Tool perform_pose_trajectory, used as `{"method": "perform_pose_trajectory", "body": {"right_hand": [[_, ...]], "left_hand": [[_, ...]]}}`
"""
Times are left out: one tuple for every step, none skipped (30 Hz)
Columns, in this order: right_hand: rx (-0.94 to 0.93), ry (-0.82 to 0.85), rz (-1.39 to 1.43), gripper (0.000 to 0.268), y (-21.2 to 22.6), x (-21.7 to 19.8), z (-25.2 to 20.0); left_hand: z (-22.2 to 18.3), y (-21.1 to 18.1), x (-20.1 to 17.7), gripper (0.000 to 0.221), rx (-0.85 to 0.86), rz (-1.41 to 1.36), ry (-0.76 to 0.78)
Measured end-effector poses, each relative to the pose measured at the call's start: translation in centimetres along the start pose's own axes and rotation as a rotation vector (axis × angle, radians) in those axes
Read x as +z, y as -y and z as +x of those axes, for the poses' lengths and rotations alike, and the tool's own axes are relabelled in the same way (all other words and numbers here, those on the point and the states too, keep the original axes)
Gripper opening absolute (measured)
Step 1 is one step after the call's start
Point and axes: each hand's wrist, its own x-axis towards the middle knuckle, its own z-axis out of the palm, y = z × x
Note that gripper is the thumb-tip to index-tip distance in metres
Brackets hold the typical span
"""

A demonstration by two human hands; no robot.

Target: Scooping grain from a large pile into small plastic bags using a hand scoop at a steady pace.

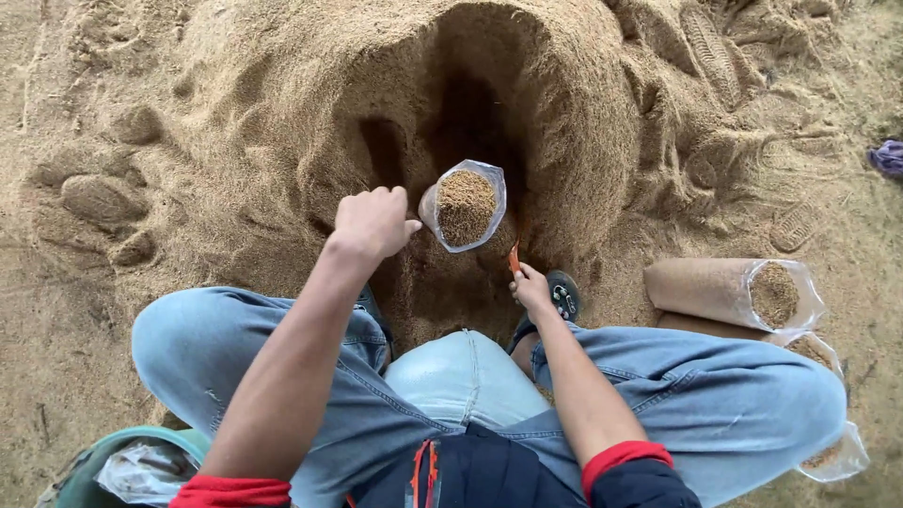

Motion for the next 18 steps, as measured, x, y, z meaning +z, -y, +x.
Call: {"method": "perform_pose_trajectory", "body": {"right_hand": [[0.001, 0.003, 0.001, 0.036, 0.4, 0.0, -0.5], [0.003, -0.043, 0.057, 0.034, 0.9, 0.1, -1.0], [0.005, -0.089, 0.114, 0.033, 1.5, 0.3, -1.4], [0.007, -0.087, 0.115, 0.033, 1.7, 0.4, -1.7], [0.010, -0.128, 0.125, 0.032, 2.0, 0.5, -2.0], [0.005, -0.173, 0.135, 0.032, 2.7, 0.5, -1.9], [0.000, -0.176, 0.137, 0.032, 2.9, 0.5, -1.4], [-0.007, -0.197, 0.143, 0.032, 2.8, 0.5, -1.3], [-0.014, -0.217, 0.149, 0.032, 2.7, 0.5, -1.1], [-0.017, -0.219, 0.149, 0.032, 3.4, 0.4, -1.2], [-0.024, -0.223, 0.181, 0.033, 4.1, 0.4, -1.2], [-0.029, -0.222, 0.209, 0.033, 4.5, 0.5, -1.4], [-0.031, -0.218, 0.203, 0.033, 5.8, 0.6, -2.4], [-0.051, -0.207, 0.209, 0.033, 7.1, 0.4, -3.4], [-0.072, -0.195, 0.215, 0.034, 8.4, 0.4, -4.4], [-0.082, -0.188, 0.196, 0.034, 8.3, 0.2, -4.1], [-0.099, -0.169, 0.203, 0.034, 8.3, 0.1, -3.8], [-0.116, -0.148, 0.218, 0.035, 8.4, 0.3, -3.5]], "left_hand": [[0.2, 0.5, 0.3, 0.051, -0.002, 0.002, 0.002], [0.5, 1.1, 0.5, 0.051, -0.024, 0.015, 0.009], [0.8, 1.8, 0.6, 0.051, -0.046, 0.027, 0.017], [0.7, 2.3, 0.5, 0.051, -0.047, 0.029, 0.020], [0.6, 2.8, 0.3, 0.052, -0.065, 0.019, 0.024], [0.9, 3.3, 0.0, 0.053, -0.079, 0.008, 0.021], [1.1, 3.8, -0.1, 0.053, -0.076, 0.008, 0.015], [1.0, 4.3, 0.0, 0.052, -0.106, 0.027, 0.053], [1.0, 4.8, 0.2, 0.052, -0.136, 0.045, 0.090], [1.6, 5.2, 0.2, 0.052, -0.136, 0.044, 0.087], [2.2, 5.6, 0.2, 0.051, -0.140, 0.044, 0.095], [2.4, 6.1, 0.5, 0.050, -0.149, 0.041, 0.106], [2.3, 6.0, 0.0, 0.050, -0.154, 0.036, 0.107], [2.2, 5.7, -0.4, 0.049, -0.152, 0.032, 0.094], [2.2, 5.6, -0.7, 0.047, -0.150, 0.029, 0.082], [2.9, 5.8, -0.4, 0.047, -0.162, 0.011, 0.075], [3.6, 6.1, -0.2, 0.050, -0.159, 0.019, 0.065], [4.3, 6.7, -0.3, 0.054, -0.156, 0.035, 0.053]]}}
